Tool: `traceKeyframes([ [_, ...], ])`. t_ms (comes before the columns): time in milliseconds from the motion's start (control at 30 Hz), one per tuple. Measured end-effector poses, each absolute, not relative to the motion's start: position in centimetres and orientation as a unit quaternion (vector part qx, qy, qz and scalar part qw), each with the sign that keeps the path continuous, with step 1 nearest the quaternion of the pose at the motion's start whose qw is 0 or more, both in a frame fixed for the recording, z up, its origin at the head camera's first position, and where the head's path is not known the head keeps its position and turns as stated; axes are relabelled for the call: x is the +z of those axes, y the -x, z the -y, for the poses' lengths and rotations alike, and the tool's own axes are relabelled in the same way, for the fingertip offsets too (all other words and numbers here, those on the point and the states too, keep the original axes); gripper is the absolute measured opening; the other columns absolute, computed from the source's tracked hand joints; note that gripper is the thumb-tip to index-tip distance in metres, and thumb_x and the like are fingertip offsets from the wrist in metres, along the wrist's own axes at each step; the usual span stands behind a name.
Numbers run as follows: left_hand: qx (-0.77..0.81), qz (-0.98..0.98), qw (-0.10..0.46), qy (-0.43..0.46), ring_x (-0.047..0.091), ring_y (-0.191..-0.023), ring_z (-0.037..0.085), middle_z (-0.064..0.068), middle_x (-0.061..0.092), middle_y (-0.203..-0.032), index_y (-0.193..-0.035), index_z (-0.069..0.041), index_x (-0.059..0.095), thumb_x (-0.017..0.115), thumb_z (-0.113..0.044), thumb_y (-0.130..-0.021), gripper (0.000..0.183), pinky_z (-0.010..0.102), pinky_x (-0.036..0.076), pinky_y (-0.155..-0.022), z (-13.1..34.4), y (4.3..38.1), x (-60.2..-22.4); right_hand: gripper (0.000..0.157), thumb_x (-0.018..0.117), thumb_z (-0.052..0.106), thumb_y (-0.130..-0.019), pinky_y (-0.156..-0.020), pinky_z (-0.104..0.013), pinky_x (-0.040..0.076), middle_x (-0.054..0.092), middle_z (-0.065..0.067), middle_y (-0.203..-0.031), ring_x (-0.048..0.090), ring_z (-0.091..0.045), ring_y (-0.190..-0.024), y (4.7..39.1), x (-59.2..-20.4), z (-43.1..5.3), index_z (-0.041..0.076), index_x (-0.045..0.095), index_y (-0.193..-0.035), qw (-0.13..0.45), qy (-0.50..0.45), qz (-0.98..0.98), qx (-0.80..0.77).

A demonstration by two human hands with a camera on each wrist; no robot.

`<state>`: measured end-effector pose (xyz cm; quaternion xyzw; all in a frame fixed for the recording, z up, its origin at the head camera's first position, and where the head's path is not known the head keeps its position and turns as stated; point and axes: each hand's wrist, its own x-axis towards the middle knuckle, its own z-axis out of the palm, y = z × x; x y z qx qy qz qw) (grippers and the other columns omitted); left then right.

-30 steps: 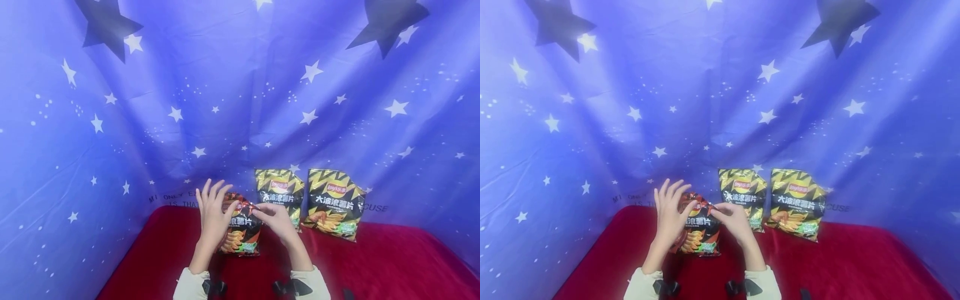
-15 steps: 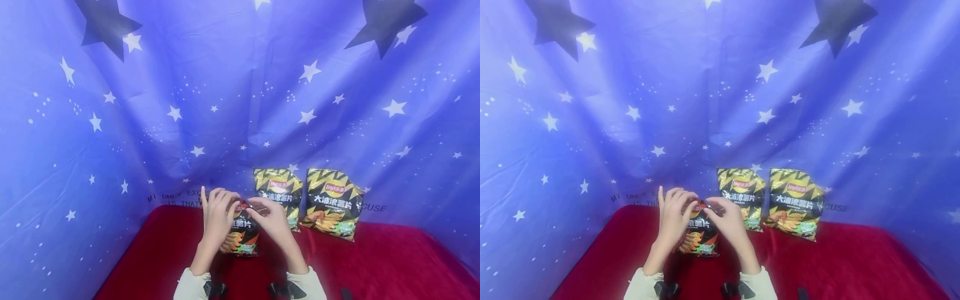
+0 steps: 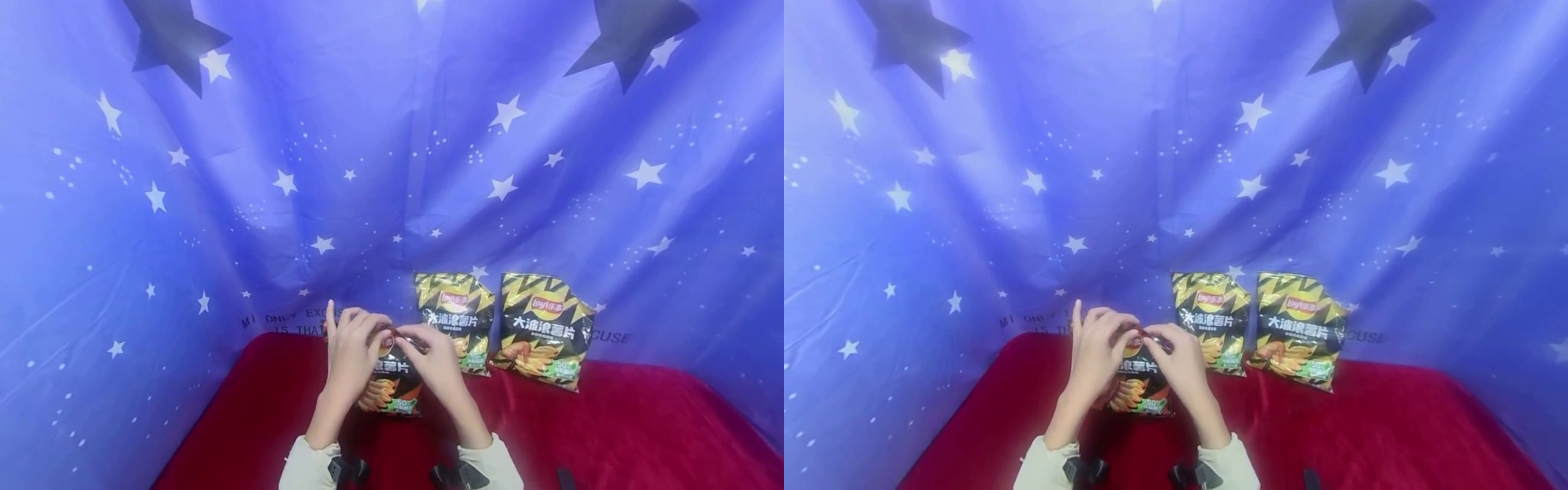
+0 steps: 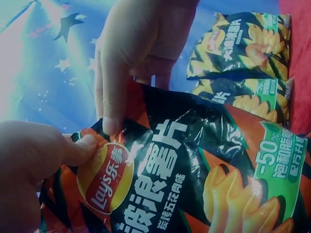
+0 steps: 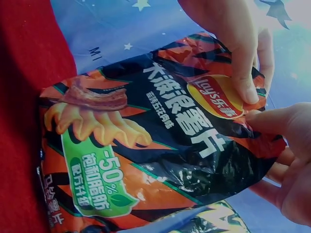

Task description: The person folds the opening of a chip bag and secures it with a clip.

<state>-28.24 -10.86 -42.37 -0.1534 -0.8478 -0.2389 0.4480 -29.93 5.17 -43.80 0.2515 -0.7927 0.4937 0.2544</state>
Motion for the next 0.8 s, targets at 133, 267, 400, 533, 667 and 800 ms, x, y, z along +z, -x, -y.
traceKeyframes([
  [133, -0.234, 0.849, 0.449, 0.153, 0.066, -0.088, 0.019, -0.003, 0.077, -0.085, -0.092, -0.020, 0.077, 0.084, -0.016, -0.081, 0.014, 0.062, 0.018, -0.123, 11.09, 28.15, -42.11, 0.017, 0.079, 0.005, -0.085, -0.083, -0.035, 0.060, 0.078, -0.006, -0.094, 0.073, -0.022, -0.089, 29.84, -43.68, -4.92, 0.007, 0.079, -0.102, 0.262, -0.250, 0.794, 0.487],
  [267, -0.228, 0.842, 0.460, 0.164, 0.066, -0.078, 0.018, -0.003, 0.076, -0.079, -0.089, -0.019, 0.078, 0.085, -0.016, -0.079, 0.012, 0.061, 0.022, -0.122, 11.10, 28.01, -41.91, 0.016, 0.080, 0.005, -0.085, -0.078, -0.032, 0.061, 0.078, -0.006, -0.092, 0.073, -0.021, -0.086, 29.61, -43.75, -4.76, 0.007, 0.079, -0.101, 0.272, -0.252, 0.791, 0.488],
  [400, -0.229, 0.838, 0.466, 0.170, 0.066, -0.073, 0.018, -0.003, 0.075, -0.076, -0.086, -0.019, 0.078, 0.086, -0.015, -0.078, 0.012, 0.061, 0.024, -0.121, 11.01, 27.88, -41.79, 0.015, 0.081, 0.007, -0.085, -0.078, -0.032, 0.061, 0.078, -0.006, -0.091, 0.074, -0.020, -0.085, 29.38, -43.89, -4.72, 0.007, 0.079, -0.100, 0.273, -0.251, 0.792, 0.486],
  [533, -0.232, 0.837, 0.464, 0.174, 0.065, -0.071, 0.017, -0.004, 0.075, -0.075, -0.085, -0.018, 0.079, 0.087, -0.016, -0.076, 0.012, 0.061, 0.025, -0.121, 11.01, 27.88, -41.86, 0.016, 0.081, 0.007, -0.085, -0.079, -0.032, 0.061, 0.078, -0.006, -0.093, 0.074, -0.020, -0.087, 29.37, -44.08, -4.75, 0.008, 0.079, -0.101, 0.266, -0.245, 0.796, 0.485],
  [667, -0.239, 0.834, 0.464, 0.177, 0.065, -0.070, 0.015, -0.004, 0.076, -0.075, -0.083, -0.018, 0.079, 0.088, -0.016, -0.074, 0.013, 0.062, 0.027, -0.120, 11.21, 27.98, -41.91, 0.015, 0.081, 0.006, -0.085, -0.078, -0.031, 0.061, 0.079, -0.006, -0.094, 0.074, -0.020, -0.086, 29.54, -44.14, -4.71, 0.008, 0.079, -0.099, 0.263, -0.245, 0.799, 0.482],
  [800, -0.246, 0.830, 0.465, 0.184, 0.066, -0.070, 0.015, -0.004, 0.076, -0.076, -0.083, -0.017, 0.079, 0.089, -0.015, -0.072, 0.014, 0.062, 0.027, -0.120, 11.39, 28.14, -41.87, 0.015, 0.080, 0.005, -0.084, -0.078, -0.029, 0.060, 0.079, -0.005, -0.093, 0.073, -0.019, -0.083, 29.75, -43.99, -4.70, 0.009, 0.080, -0.098, 0.265, -0.247, 0.798, 0.482],
])
